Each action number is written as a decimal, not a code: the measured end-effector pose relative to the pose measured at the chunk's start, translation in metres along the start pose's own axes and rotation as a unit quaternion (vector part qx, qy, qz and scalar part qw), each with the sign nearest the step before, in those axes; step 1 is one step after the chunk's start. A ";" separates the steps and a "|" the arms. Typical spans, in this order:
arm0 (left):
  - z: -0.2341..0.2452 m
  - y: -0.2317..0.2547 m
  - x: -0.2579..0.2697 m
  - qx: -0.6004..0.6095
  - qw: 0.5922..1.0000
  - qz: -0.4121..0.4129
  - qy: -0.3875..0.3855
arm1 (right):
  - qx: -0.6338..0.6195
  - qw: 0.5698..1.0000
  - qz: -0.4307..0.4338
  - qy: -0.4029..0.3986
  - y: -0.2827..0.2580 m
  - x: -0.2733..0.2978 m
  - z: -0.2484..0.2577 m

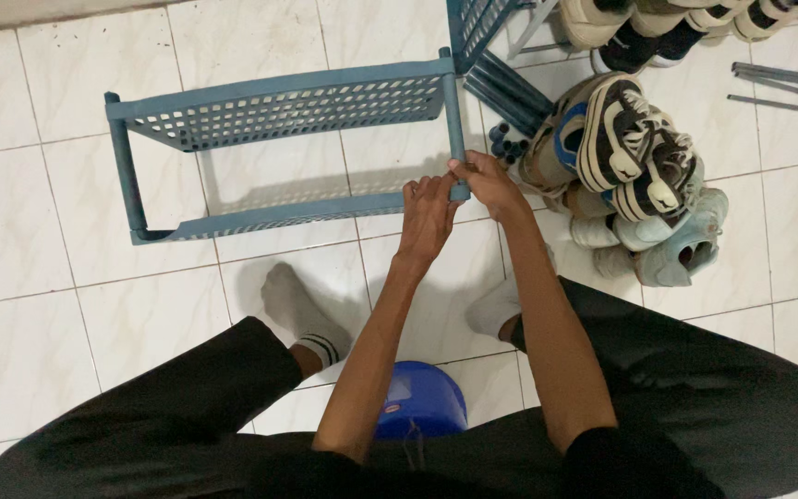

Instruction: The person assembles a blue plastic shoe rack by hand. They connect perforated shelf panels to vertical support rods, insert the rods into the panel holes, and secure the structure by snapping the pieces together.

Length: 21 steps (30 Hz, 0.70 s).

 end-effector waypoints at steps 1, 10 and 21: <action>0.000 0.000 0.000 -0.003 1.000 -0.010 0.010 | 0.022 1.000 0.004 0.021 -0.002 0.001 -0.003; 0.000 -0.003 -0.001 -0.011 0.998 -0.050 0.024 | 0.032 0.999 0.026 0.009 -0.019 0.018 -0.001; 0.000 -0.005 0.000 -0.016 0.999 -0.034 0.015 | 0.100 0.989 0.072 0.082 0.004 -0.006 -0.011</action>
Point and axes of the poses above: each hand's wrist, its own x-axis away from the middle knuckle, its own z-axis out of the back of the hand, y = z × x, the point moved 2 cm from there along -x, towards the middle knuckle, and after that the axes turned 4 degrees about x, right-handed, at the moved point
